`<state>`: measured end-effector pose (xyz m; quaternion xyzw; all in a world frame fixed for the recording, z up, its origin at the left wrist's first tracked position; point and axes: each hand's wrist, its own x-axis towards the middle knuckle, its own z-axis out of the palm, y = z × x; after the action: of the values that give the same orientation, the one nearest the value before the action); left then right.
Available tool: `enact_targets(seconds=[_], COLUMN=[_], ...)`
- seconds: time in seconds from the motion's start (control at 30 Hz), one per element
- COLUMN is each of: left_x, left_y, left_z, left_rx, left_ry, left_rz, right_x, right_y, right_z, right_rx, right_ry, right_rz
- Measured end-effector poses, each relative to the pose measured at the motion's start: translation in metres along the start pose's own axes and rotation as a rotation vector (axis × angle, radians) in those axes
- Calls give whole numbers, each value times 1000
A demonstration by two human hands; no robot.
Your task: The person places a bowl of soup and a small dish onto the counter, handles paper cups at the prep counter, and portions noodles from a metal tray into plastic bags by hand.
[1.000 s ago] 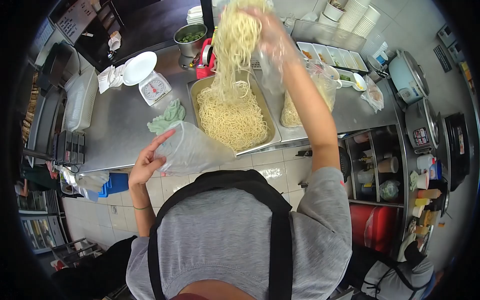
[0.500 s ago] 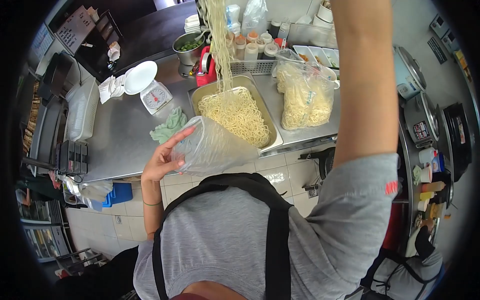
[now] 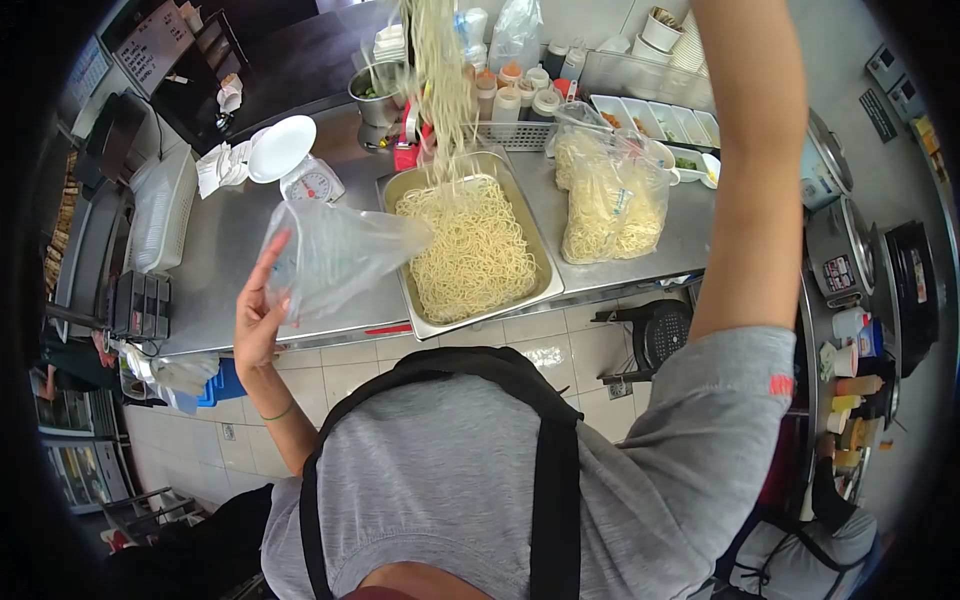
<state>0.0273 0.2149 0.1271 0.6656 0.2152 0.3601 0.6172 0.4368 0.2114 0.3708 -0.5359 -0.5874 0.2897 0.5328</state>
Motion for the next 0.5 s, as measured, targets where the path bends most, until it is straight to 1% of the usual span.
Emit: enact_targets(seconds=[0.03,0.1,0.17,0.23,0.3,0.33,0.4,0.5], left_x=[-1,-3,-3,-2,-1,1,4,9], left_y=[4,2,-5,-9,-12,-14,-15,-14], left_z=[1,2,1,2,5,6,9,13], left_rx=[-43,1,6,48,85,101,135,172], left_ry=[27,75,94,99,100,97,85,63], left_rz=[-1,-15,-13,-29,-37,-33,-35,-44], right_x=[-3,-14,-29,-50,-76,-92,-120,-136], right_y=[7,22,51,126,197,232,289,326], right_z=[0,10,29,48,66,72,91,114], right_rx=[-44,-160,-276,-286,-51,-138,-350,-706], right_ry=[-20,-66,-190,-401,-592,-564,-581,-778], right_rz=[73,291,408,-20,176,243,243,276])
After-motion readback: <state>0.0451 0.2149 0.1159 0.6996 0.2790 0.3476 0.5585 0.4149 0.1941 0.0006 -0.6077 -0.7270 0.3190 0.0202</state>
